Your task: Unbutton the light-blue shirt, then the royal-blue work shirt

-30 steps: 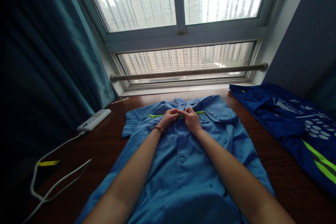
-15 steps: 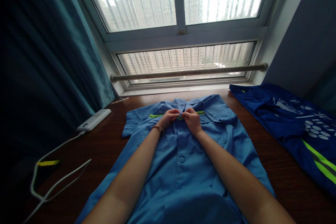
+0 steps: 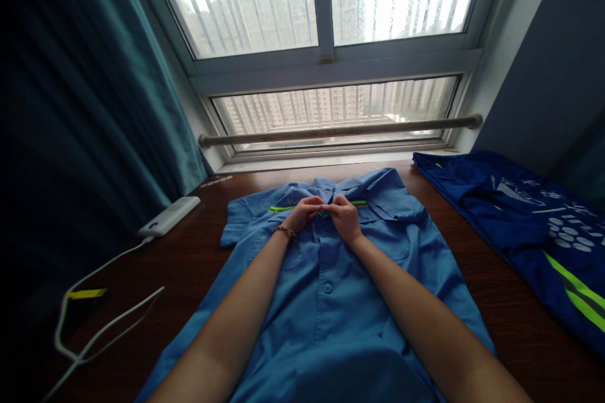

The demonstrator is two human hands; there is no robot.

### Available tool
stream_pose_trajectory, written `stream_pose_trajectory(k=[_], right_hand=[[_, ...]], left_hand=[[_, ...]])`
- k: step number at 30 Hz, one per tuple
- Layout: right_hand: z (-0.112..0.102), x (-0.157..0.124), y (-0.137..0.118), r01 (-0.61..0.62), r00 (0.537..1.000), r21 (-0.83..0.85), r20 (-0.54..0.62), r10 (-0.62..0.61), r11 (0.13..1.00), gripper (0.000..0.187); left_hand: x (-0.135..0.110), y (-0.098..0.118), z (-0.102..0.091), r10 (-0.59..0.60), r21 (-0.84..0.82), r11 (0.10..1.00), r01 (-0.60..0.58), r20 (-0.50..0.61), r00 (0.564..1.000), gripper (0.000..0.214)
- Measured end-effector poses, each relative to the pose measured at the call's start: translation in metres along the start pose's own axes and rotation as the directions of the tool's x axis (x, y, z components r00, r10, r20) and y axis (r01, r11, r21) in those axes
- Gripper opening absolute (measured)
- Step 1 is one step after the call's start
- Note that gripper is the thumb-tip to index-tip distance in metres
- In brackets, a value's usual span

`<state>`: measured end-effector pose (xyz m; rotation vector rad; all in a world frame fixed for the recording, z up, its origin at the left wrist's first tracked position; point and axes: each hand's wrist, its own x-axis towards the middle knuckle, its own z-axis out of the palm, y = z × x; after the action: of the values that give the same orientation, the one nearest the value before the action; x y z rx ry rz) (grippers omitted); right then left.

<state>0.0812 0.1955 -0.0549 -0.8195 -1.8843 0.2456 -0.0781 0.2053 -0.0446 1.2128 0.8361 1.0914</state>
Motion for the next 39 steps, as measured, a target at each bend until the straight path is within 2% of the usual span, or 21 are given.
stream_pose_trajectory(k=[4, 7, 9, 11, 14, 16, 19, 20, 21, 22, 23, 24, 25, 26, 28, 30, 32, 34, 36, 38, 39], right_hand=[[-0.001, 0.0, -0.002, -0.03, 0.999, 0.037, -0.045, 0.031, 0.999, 0.025], [-0.004, 0.002, 0.0, -0.12, 0.984, 0.066, -0.122, 0.127, 0.991, 0.022], [-0.005, 0.004, 0.003, -0.189, 0.96, 0.089, -0.192, 0.203, 0.978, 0.021], [-0.006, 0.005, 0.007, -0.239, 0.932, 0.117, -0.25, 0.261, 0.964, 0.019], [-0.005, 0.007, 0.013, -0.305, 0.882, 0.177, -0.319, 0.347, 0.936, 0.02], [-0.005, 0.007, 0.018, -0.354, 0.836, 0.229, -0.357, 0.417, 0.907, 0.022], [-0.003, 0.008, 0.024, -0.404, 0.774, 0.3, -0.391, 0.498, 0.864, 0.025], [-0.003, 0.008, 0.025, -0.412, 0.762, 0.316, -0.395, 0.513, 0.855, 0.026], [-0.002, 0.008, 0.027, -0.417, 0.755, 0.326, -0.395, 0.523, 0.848, 0.026], [-0.001, 0.007, 0.029, -0.421, 0.752, 0.332, -0.393, 0.529, 0.844, 0.027], [0.0, 0.007, 0.03, -0.423, 0.751, 0.333, -0.392, 0.532, 0.843, 0.027], [0.0, 0.007, 0.031, -0.426, 0.751, 0.329, -0.392, 0.532, 0.843, 0.027], [0.0, 0.007, 0.032, -0.428, 0.753, 0.321, -0.391, 0.53, 0.845, 0.027], [0.0, 0.007, 0.032, -0.429, 0.758, 0.308, -0.388, 0.524, 0.849, 0.027], [-0.003, 0.008, 0.027, -0.42, 0.785, 0.254, -0.38, 0.489, 0.872, 0.027], [-0.006, 0.009, 0.016, -0.384, 0.83, 0.132, -0.384, 0.405, 0.914, 0.028], [-0.009, 0.009, 0.0, -0.332, 0.874, -0.026, -0.385, 0.297, 0.943, 0.031], [-0.008, 0.007, -0.015, -0.26, 0.93, -0.12, -0.298, 0.215, 0.958, 0.029], [-0.004, 0.002, -0.025, -0.175, 0.982, -0.133, -0.092, 0.164, 0.976, 0.023], [0.0, -0.002, -0.025, -0.129, 0.981, -0.153, 0.123, 0.148, 0.98, 0.02], [0.002, -0.003, -0.023, -0.129, 0.968, -0.183, 0.189, 0.164, 0.975, 0.019]], left_hand=[[0.0, 0.002, 0.001, -0.04, -0.049, 0.998, 0.038, -0.046, 0.998, 0.025], [0.0, 0.002, -0.001, -0.015, -0.13, 0.991, 0.0, -0.115, 0.993, 0.024], [0.002, 0.001, -0.004, 0.048, -0.172, 0.981, -0.087, -0.219, 0.975, 0.023], [0.005, -0.002, -0.006, 0.119, -0.144, 0.972, -0.187, -0.383, 0.916, 0.019], [0.009, -0.003, -0.006, 0.197, 0.049, 0.977, -0.207, -0.573, 0.795, 0.011], [0.01, 0.0, -0.002, 0.291, 0.292, 0.947, -0.135, -0.598, 0.746, 0.008], [0.007, 0.014, 0.009, 0.545, 0.709, 0.704, -0.022, -0.521, 0.658, 0.016], [0.005, 0.022, 0.014, 0.59, 0.788, 0.616, 0.001, -0.463, 0.661, 0.019], [0.003, 0.029, 0.018, 0.577, 0.826, 0.564, 0.007, -0.4, 0.713, 0.019], [0.001, 0.036, 0.022, 0.485, 0.83, 0.558, 0.001, -0.328, 0.811, 0.016], [-0.001, 0.043, 0.026, 0.312, 0.812, 0.584, 0.001, -0.226, 0.923, 0.014], [-0.003, 0.048, 0.03, 0.087, 0.787, 0.616, 0.023, -0.096, 0.992, 0.017], [-0.005, 0.051, 0.033, -0.134, 0.773, 0.632, 0.063, 0.028, 0.991, 0.022], [-0.006, 0.052, 0.035, -0.303, 0.773, 0.625, 0.109, 0.112, 0.946, 0.026], [-0.007, 0.048, 0.036, -0.443, 0.794, 0.579, 0.185, 0.116, 0.889, 0.03], [-0.006, 0.037, 0.033, -0.395, 0.782, 0.574, 0.244, 0.004, 0.919, 0.029], [-0.004, 0.023, 0.027, -0.297, 0.73, 0.629, 0.267, -0.092, 0.951, 0.022], [-0.002, 0.01, 0.019, -0.109, 0.721, 0.659, 0.216, -0.193, 0.975, 0.016], [0.0, 0.0, 0.01, 0.146, 0.781, 0.605, 0.151, -0.295, 0.944, 0.018], [0.001, -0.005, 0.002, 0.32, 0.839, 0.533, 0.114, -0.324, 0.891, 0.025], [0.001, -0.005, -0.001, 0.346, 0.843, 0.529, 0.095, -0.316, 0.884, 0.029]])
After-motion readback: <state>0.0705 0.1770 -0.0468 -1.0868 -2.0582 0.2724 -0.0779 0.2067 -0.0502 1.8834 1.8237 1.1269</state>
